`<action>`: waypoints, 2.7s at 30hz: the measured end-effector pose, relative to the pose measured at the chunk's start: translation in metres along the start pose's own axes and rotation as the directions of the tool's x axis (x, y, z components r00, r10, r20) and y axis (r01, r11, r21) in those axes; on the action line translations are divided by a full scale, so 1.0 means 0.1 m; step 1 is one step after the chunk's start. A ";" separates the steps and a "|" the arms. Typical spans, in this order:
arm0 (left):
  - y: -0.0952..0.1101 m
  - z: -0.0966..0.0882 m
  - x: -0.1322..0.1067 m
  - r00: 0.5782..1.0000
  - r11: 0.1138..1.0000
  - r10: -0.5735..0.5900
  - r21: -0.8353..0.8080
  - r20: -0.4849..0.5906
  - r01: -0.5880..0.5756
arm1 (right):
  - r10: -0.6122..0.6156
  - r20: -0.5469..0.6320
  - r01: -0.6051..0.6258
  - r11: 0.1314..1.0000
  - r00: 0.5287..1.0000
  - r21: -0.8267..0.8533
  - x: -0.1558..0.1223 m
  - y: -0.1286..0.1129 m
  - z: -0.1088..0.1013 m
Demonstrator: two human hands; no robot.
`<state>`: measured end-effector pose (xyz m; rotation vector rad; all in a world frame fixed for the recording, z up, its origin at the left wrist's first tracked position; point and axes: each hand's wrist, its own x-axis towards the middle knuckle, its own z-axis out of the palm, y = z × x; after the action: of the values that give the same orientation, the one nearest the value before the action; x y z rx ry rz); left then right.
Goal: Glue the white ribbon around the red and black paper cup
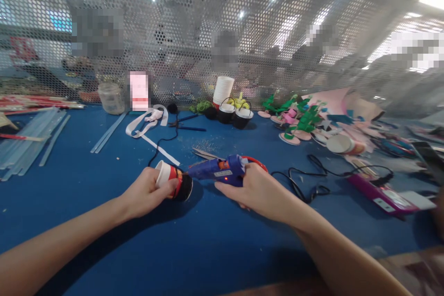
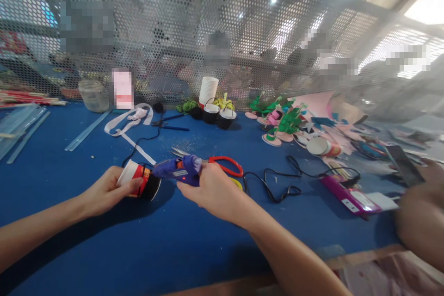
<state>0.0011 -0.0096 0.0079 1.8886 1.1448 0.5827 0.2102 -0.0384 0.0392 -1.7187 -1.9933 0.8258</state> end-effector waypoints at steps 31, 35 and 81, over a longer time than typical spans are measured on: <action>-0.06 0.02 0.05 0.989 0.979 -0.133 -0.161 -0.066 0.121 | -0.284 -0.107 0.281 0.959 0.953 -0.040 -0.14 -0.05 0.10; -0.05 0.03 0.06 0.982 0.958 -0.174 -0.241 -0.069 0.153 | -0.343 -0.125 0.327 0.936 0.931 -0.129 -0.15 -0.05 0.14; -0.05 0.06 -0.02 0.996 0.995 -0.007 0.096 -0.084 0.015 | -0.072 0.002 0.071 0.982 0.997 0.176 0.12 0.03 0.05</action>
<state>0.0028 -0.0125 0.0006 1.9542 1.2563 0.6155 0.2073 -0.0269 0.0327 -1.5386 -1.9131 0.9544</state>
